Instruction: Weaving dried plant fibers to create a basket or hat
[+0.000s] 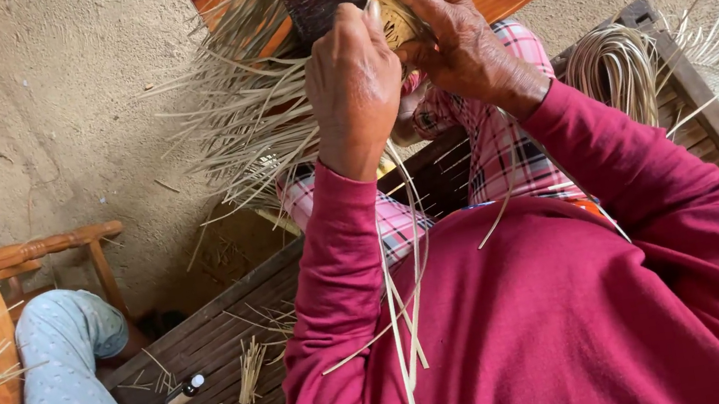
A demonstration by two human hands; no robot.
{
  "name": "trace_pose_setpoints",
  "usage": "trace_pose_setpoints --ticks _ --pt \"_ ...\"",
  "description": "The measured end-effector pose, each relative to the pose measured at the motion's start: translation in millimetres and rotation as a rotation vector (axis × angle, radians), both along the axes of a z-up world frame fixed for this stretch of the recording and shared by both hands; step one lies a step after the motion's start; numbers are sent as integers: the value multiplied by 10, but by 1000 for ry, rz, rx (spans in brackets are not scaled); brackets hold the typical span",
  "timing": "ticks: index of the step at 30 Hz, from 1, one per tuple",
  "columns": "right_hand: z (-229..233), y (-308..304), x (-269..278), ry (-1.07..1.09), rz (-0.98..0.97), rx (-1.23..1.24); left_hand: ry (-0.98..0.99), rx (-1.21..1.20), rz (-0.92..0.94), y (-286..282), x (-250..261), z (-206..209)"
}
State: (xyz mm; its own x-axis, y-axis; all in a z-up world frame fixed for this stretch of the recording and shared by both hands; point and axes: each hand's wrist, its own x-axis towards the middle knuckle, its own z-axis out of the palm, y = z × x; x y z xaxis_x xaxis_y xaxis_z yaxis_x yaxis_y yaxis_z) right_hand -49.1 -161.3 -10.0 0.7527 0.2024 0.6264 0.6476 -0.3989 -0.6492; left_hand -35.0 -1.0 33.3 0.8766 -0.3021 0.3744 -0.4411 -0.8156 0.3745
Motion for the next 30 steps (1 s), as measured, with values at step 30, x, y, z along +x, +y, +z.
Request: trace_pose_setpoints --ticks 30 --pt "2 28 -16 61 7 -6 219 16 -88 163 1 22"
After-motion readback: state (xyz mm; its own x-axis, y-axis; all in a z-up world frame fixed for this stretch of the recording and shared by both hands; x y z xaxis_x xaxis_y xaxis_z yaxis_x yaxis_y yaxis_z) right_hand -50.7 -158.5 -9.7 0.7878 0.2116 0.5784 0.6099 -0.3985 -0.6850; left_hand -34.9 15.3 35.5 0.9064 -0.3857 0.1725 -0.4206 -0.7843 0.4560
